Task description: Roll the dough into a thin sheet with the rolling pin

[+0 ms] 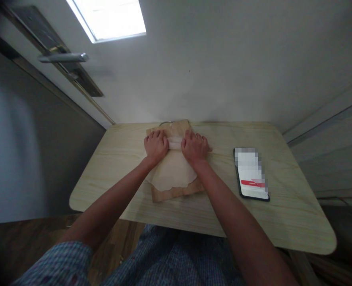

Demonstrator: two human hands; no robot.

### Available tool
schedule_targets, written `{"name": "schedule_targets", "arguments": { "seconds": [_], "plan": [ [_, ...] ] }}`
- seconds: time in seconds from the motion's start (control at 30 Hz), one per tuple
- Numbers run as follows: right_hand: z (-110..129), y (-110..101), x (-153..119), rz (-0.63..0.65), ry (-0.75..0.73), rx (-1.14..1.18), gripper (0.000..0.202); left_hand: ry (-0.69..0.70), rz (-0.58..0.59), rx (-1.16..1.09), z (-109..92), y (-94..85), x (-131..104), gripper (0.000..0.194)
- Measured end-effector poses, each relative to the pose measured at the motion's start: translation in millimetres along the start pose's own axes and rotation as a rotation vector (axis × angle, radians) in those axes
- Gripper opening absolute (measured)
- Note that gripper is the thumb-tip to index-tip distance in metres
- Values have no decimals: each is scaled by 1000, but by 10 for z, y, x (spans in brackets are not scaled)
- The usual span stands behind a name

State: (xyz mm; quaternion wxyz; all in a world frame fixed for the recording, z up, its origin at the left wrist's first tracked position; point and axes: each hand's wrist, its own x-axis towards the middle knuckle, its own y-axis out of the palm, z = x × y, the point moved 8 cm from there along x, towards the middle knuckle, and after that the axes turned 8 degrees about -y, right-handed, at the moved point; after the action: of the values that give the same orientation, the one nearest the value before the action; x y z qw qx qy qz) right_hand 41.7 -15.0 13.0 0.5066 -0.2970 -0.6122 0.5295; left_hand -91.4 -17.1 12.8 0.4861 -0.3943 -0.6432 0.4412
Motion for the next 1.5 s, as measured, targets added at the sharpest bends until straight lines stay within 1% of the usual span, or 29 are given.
{"name": "schedule_targets", "arguments": {
  "seconds": [0.17, 0.33, 0.4, 0.53, 0.7, 0.87, 1.03, 1.13, 1.23, 1.3, 1.5],
  "plan": [
    [-66, 76, 273, 56, -17, 8, 43, -35, -9, -17, -33, 62, 268, 41],
    [-171, 168, 564, 128, 9, 22, 41, -81, 79, -42, -67, 112, 562, 44],
    [-199, 188, 648, 142, 24, 25, 41, -80, 101, -59, -87, 150, 673, 46],
    [-218, 211, 764, 151, 24, 20, 40, -40, 86, -84, -140, 236, 866, 47],
    [-257, 250, 881, 150, 34, 26, 42, -29, 83, -80, -182, 308, 1012, 50],
    [-293, 288, 956, 156, 41, 24, 42, -23, 90, -40, -211, 337, 1069, 54],
    [-281, 276, 898, 162, 61, 37, 42, -19, 125, -38, -206, 347, 1027, 51],
    [-242, 253, 801, 167, 72, 52, 43, -29, 125, -44, -182, 284, 919, 48],
    [-186, 221, 667, 154, 80, 48, 43, -83, 119, -14, -110, 200, 743, 45],
    [-131, 204, 558, 145, 70, 46, 42, -95, 103, 15, -72, 153, 604, 43],
    [62, 98, 228, 55, -11, 9, 45, -2, -35, 31, -32, 35, 211, 40]
  ]
}}
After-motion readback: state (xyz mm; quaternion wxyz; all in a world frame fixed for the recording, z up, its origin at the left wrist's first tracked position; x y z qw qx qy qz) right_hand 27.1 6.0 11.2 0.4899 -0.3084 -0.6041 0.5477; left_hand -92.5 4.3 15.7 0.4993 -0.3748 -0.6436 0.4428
